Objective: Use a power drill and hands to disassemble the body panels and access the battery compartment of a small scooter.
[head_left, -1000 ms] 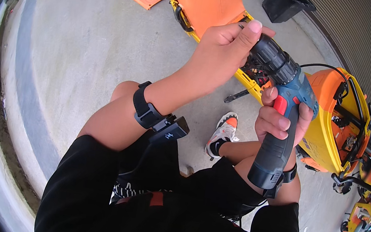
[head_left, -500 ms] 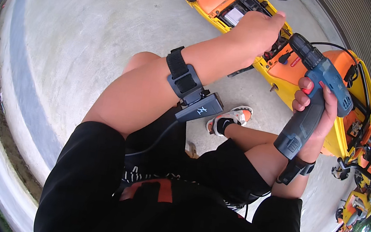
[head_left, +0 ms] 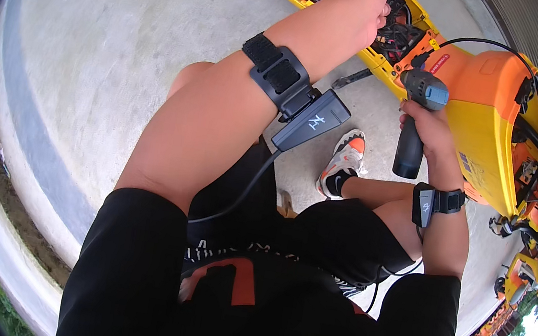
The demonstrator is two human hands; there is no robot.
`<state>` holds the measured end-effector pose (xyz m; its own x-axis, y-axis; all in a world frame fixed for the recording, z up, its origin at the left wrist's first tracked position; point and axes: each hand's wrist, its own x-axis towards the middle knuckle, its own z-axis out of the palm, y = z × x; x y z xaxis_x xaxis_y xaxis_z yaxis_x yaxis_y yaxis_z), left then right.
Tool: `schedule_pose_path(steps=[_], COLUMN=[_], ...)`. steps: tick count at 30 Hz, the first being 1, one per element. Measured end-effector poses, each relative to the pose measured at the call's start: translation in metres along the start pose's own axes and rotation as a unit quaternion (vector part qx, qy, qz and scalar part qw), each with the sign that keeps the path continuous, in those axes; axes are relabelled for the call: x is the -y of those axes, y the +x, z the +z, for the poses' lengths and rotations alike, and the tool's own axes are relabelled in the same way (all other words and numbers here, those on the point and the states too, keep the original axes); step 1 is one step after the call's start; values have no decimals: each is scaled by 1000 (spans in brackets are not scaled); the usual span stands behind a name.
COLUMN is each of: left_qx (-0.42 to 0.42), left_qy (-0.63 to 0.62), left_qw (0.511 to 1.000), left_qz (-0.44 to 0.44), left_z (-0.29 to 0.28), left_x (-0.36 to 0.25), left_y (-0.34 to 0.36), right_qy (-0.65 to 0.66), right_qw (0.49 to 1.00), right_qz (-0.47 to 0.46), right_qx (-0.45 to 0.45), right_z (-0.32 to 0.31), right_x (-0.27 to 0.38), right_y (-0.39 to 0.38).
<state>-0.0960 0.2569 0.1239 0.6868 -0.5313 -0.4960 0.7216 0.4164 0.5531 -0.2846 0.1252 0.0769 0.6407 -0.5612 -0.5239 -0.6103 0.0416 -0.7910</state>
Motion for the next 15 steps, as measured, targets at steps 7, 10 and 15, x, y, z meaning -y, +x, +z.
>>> schedule_pose_path(steps=[7, 10, 15], left_qx=[18, 18, 6], left_qy=[57, 61, 102], left_qw=[998, 998, 995], left_qz=[8, 1, -22], left_z=[-24, -24, -12], left_x=[-13, -12, -6], left_y=[15, 16, 7], right_qy=[60, 52, 99], right_qw=[998, 998, 995], right_qz=[8, 21, 24], right_qx=[35, 26, 7], right_z=[-16, -21, -19], right_x=[-22, -20, -17], right_y=[14, 16, 26])
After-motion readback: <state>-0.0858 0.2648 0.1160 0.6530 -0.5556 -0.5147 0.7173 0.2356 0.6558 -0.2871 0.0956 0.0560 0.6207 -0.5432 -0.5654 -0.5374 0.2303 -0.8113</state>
